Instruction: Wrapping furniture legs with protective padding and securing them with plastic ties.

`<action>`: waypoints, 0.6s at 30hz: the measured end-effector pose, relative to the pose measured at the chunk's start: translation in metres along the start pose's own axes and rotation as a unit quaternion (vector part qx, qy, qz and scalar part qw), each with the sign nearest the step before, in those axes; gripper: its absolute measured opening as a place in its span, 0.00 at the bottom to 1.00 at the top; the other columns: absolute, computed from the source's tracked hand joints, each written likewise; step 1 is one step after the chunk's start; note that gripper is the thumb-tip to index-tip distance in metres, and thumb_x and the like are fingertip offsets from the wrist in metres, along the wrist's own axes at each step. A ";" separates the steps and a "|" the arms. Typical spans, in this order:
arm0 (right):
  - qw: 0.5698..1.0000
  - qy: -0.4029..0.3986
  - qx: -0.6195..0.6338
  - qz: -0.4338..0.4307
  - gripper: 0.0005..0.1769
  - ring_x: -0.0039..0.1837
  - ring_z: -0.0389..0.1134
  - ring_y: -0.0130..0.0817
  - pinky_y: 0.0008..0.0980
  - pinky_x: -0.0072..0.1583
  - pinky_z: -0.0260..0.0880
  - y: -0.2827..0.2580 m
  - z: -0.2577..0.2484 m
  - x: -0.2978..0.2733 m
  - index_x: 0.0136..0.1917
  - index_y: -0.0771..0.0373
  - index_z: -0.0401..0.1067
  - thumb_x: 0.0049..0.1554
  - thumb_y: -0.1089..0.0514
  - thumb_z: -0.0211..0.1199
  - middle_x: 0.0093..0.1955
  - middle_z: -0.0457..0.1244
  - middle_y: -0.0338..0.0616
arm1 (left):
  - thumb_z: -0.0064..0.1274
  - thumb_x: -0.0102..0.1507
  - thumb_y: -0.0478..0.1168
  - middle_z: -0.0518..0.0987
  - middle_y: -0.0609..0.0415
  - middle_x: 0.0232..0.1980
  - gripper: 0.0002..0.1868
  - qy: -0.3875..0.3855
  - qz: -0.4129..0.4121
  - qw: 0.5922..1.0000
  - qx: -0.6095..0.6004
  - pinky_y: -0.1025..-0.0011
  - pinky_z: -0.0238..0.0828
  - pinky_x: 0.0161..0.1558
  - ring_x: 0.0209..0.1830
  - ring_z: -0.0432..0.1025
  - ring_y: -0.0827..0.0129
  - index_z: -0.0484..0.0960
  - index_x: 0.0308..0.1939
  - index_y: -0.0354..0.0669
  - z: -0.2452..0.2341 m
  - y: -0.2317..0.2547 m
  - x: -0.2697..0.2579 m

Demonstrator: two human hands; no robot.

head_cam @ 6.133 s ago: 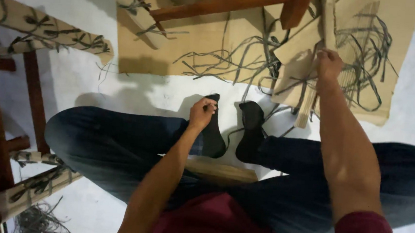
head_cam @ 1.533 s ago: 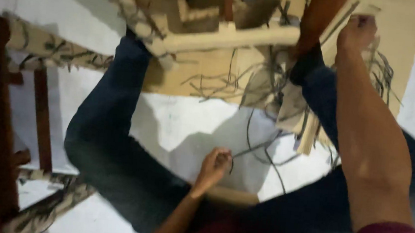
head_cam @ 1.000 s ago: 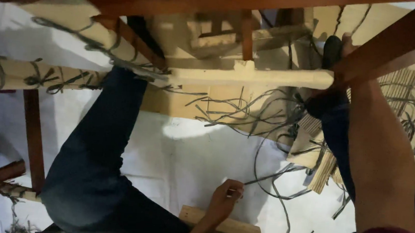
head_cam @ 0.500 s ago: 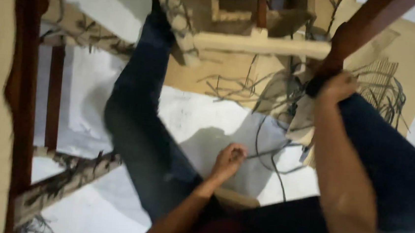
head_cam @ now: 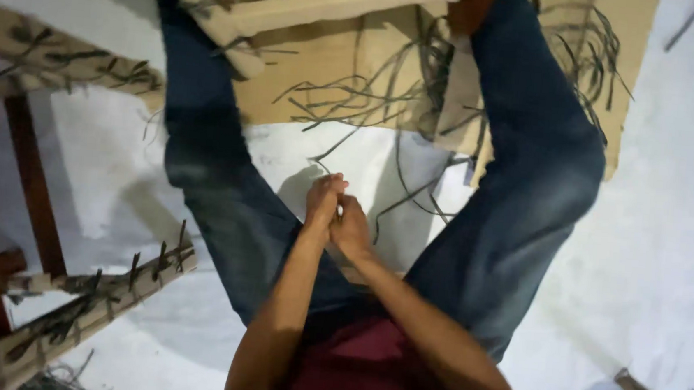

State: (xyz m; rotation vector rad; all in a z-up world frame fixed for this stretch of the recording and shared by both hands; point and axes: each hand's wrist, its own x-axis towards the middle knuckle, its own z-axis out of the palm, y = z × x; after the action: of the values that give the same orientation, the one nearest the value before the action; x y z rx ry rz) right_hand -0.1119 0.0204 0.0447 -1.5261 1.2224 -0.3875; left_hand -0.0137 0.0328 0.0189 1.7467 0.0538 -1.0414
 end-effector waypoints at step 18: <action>0.964 -0.039 0.238 0.112 0.15 0.47 0.70 0.31 0.31 0.49 0.71 -0.007 -0.031 0.091 0.59 0.62 0.70 0.62 0.53 0.55 0.46 0.70 0.39 | 0.36 0.73 0.41 0.81 0.39 0.44 0.13 -0.051 0.253 0.952 0.166 0.57 0.73 0.45 0.44 0.77 0.48 0.75 0.53 0.40 0.031 0.034 -0.036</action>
State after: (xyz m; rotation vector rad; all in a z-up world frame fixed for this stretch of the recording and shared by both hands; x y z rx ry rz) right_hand -0.0946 -0.0735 0.0303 -0.9725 1.1268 -0.4301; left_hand -0.0382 0.0089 0.0661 1.8600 -0.6367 -0.7833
